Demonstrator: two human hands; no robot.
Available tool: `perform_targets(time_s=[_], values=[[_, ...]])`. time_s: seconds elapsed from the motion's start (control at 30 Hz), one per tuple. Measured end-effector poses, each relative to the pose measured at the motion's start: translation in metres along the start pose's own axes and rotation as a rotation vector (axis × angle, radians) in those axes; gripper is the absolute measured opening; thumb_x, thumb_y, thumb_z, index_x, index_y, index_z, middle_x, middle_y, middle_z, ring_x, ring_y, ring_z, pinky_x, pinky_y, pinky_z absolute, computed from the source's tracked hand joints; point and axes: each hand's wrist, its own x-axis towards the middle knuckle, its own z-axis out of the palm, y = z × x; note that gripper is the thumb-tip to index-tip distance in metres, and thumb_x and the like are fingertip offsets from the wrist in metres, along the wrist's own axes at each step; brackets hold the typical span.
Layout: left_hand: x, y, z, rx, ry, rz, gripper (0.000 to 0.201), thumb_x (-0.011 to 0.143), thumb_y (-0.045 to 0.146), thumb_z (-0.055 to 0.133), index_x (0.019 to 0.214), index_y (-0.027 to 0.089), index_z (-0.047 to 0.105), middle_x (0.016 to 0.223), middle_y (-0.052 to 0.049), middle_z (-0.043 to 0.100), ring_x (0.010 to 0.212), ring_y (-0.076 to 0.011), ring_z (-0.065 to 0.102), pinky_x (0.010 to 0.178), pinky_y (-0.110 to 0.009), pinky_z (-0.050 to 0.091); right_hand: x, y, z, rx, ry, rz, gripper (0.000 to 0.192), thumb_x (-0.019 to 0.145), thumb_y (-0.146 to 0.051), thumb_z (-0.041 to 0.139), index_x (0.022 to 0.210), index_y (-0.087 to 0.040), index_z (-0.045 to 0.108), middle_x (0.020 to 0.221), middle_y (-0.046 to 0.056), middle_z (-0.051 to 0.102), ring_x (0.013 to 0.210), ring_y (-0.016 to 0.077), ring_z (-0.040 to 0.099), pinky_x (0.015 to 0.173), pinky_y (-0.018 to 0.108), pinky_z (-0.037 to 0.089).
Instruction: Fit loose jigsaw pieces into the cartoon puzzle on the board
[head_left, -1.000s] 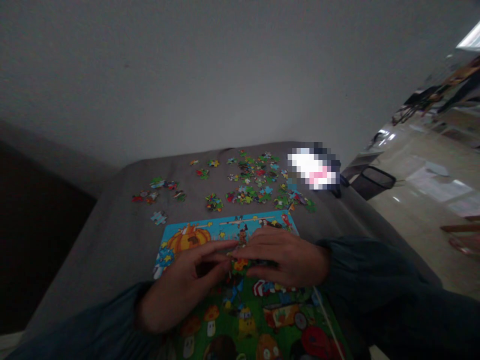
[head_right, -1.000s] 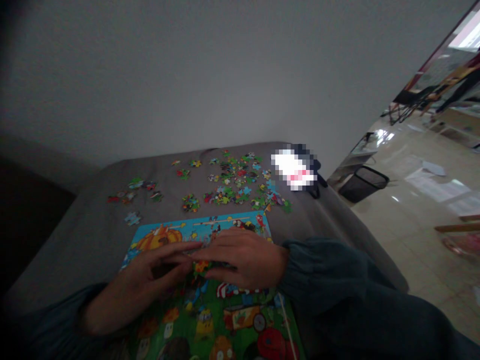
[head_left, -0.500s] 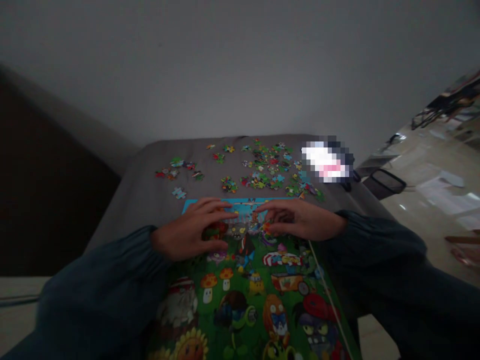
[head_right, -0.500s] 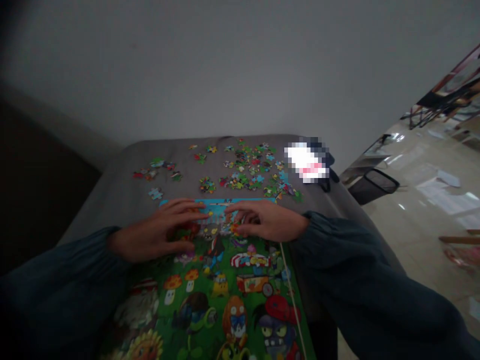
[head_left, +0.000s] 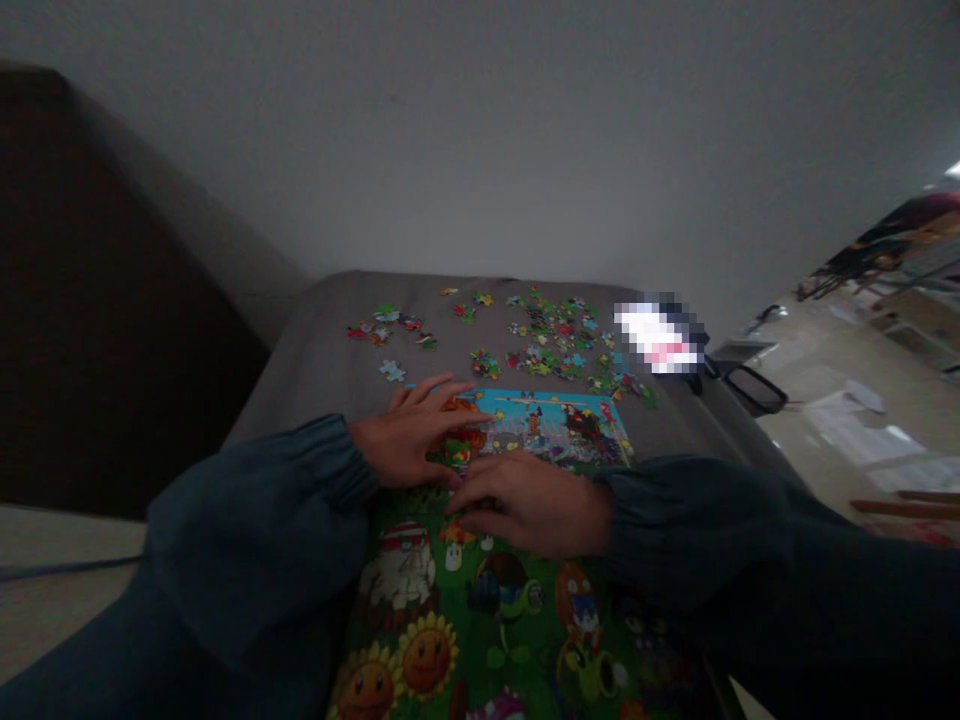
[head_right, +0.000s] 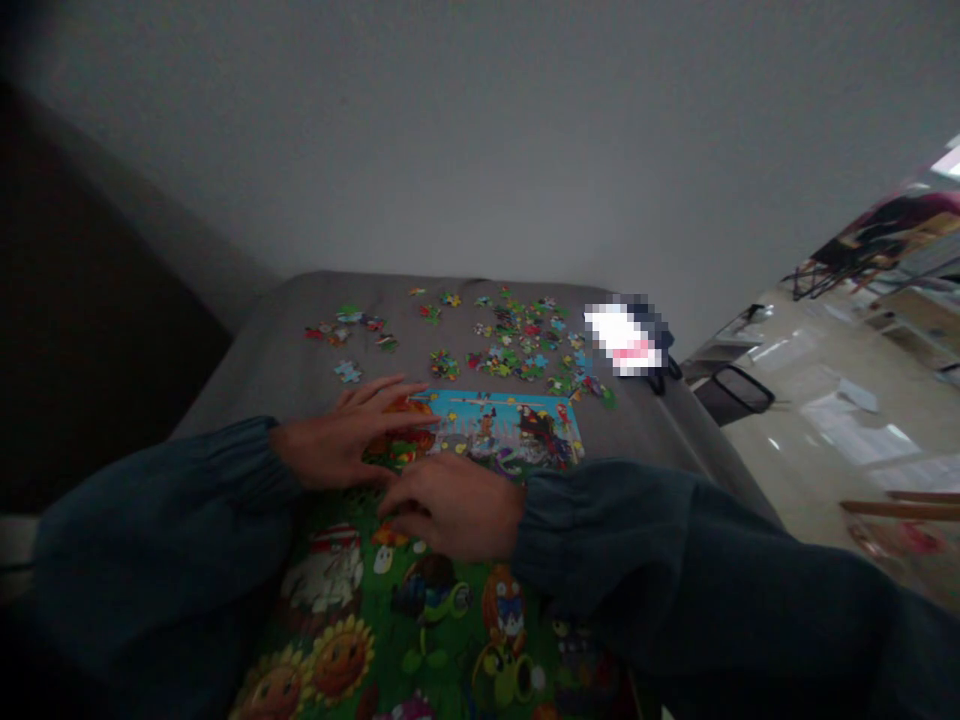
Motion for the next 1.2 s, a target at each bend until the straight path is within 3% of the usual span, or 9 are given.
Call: perform_targets(time_s=[0.17, 0.3, 0.5, 0.7, 0.87, 1.03, 1.2], values=[[-0.001, 0.002, -0.001, 0.033, 0.015, -0.014, 0.073, 0.076, 0.040, 0.072, 0.142, 0.038, 0.041, 0.160, -0.006, 0.019, 0.145, -0.0398, 0.010, 0.111, -0.065, 0.017, 0.007, -0.005, 0.002, -0.018, 0.015, 0.065, 0.016, 0.085, -0.023, 0.068, 0.099, -0.014, 0.068, 0.087, 0.004, 0.067, 0.079, 0.0137, 0.058, 0.071, 0.025, 0.042], [-0.001, 0.003, 0.000, 0.039, 0.017, -0.028, 0.073, 0.076, 0.038, 0.072, 0.142, 0.040, 0.041, 0.160, -0.005, 0.019, 0.145, -0.0389, 0.011, 0.111, -0.063, 0.019, 0.011, -0.010, -0.001, -0.038, -0.045, 0.068, 0.012, 0.088, -0.022, 0.066, 0.095, -0.015, 0.071, 0.095, 0.005, 0.069, 0.087, 0.0149, 0.062, 0.077, 0.025, 0.042], [0.000, 0.004, -0.001, 0.045, -0.005, -0.047, 0.076, 0.074, 0.044, 0.073, 0.143, 0.040, 0.040, 0.160, -0.005, 0.018, 0.145, -0.0390, 0.010, 0.110, -0.064, 0.019, 0.005, -0.001, 0.007, -0.108, -0.015, -0.057, 0.019, 0.093, -0.020, 0.057, 0.100, -0.017, 0.074, 0.097, 0.006, 0.068, 0.089, 0.0140, 0.061, 0.079, 0.025, 0.044], [-0.001, 0.002, 0.001, 0.037, 0.025, -0.034, 0.072, 0.077, 0.039, 0.071, 0.142, 0.040, 0.042, 0.159, -0.006, 0.022, 0.144, -0.0398, 0.013, 0.110, -0.065, 0.019, 0.007, 0.003, 0.011, -0.149, -0.008, -0.144, 0.020, 0.090, -0.015, 0.057, 0.100, -0.019, 0.074, 0.097, 0.006, 0.066, 0.088, 0.0154, 0.057, 0.080, 0.028, 0.043], [-0.002, 0.002, 0.003, 0.036, 0.047, -0.020, 0.069, 0.078, 0.033, 0.069, 0.141, 0.040, 0.043, 0.158, -0.006, 0.023, 0.144, -0.0403, 0.014, 0.110, -0.063, 0.021, 0.011, -0.002, 0.006, -0.085, 0.011, -0.050, 0.014, 0.090, -0.024, 0.063, 0.094, -0.017, 0.074, 0.095, 0.005, 0.068, 0.092, 0.0167, 0.056, 0.083, 0.029, 0.040], [-0.003, 0.004, 0.002, 0.044, 0.023, -0.049, 0.072, 0.075, 0.030, 0.071, 0.141, 0.041, 0.042, 0.159, -0.005, 0.022, 0.144, -0.0393, 0.013, 0.110, -0.063, 0.020, 0.013, 0.000, 0.004, 0.013, -0.003, -0.039, 0.011, 0.090, -0.021, 0.063, 0.091, -0.016, 0.073, 0.093, 0.002, 0.070, 0.093, 0.0154, 0.057, 0.088, 0.029, 0.038], [-0.002, 0.008, 0.000, 0.043, 0.014, -0.064, 0.074, 0.074, 0.027, 0.072, 0.141, 0.039, 0.043, 0.160, -0.006, 0.020, 0.145, -0.0395, 0.012, 0.110, -0.062, 0.021, 0.012, -0.001, 0.005, -0.094, -0.001, -0.026, 0.013, 0.091, -0.019, 0.059, 0.090, -0.017, 0.072, 0.095, 0.003, 0.070, 0.090, 0.0168, 0.055, 0.086, 0.032, 0.037]])
